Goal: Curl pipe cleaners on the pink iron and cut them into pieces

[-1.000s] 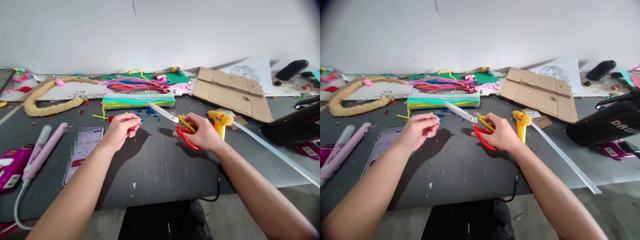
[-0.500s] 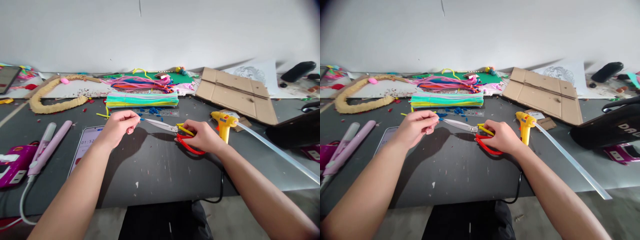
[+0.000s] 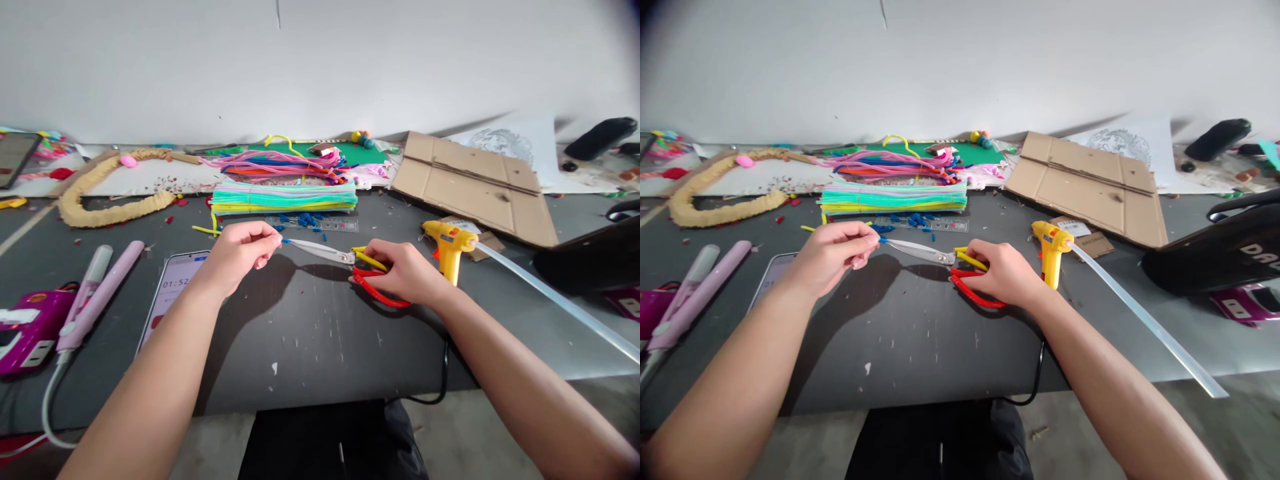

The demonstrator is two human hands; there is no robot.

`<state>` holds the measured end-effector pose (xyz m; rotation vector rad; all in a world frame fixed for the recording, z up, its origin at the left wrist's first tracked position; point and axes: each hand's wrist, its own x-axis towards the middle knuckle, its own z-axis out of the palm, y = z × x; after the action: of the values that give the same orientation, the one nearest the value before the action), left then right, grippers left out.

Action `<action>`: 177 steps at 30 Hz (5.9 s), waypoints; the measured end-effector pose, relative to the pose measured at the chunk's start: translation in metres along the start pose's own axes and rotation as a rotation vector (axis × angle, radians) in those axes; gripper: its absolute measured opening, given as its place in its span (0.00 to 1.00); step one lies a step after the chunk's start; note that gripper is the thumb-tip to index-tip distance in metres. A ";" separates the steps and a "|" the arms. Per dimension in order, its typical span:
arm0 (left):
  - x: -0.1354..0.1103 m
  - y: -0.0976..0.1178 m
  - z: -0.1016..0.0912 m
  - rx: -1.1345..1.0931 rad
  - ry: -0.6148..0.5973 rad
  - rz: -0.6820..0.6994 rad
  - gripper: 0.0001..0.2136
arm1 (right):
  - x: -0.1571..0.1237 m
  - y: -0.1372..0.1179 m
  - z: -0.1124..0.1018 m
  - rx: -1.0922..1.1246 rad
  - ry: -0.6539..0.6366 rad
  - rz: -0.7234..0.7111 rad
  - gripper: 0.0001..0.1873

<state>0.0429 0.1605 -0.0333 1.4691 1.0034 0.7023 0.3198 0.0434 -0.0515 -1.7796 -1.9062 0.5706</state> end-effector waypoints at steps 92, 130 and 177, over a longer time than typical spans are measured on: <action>0.001 -0.001 -0.002 0.055 -0.024 -0.035 0.09 | 0.000 -0.005 -0.003 0.014 -0.065 -0.010 0.22; 0.002 0.001 0.005 -0.037 0.015 -0.038 0.13 | -0.002 -0.004 -0.001 -0.021 0.021 0.042 0.19; 0.002 -0.003 0.005 0.024 -0.018 -0.007 0.08 | 0.000 -0.001 -0.002 -0.017 -0.073 -0.006 0.21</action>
<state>0.0471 0.1598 -0.0369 1.4902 1.0058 0.6727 0.3203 0.0430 -0.0494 -1.7855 -1.9697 0.6266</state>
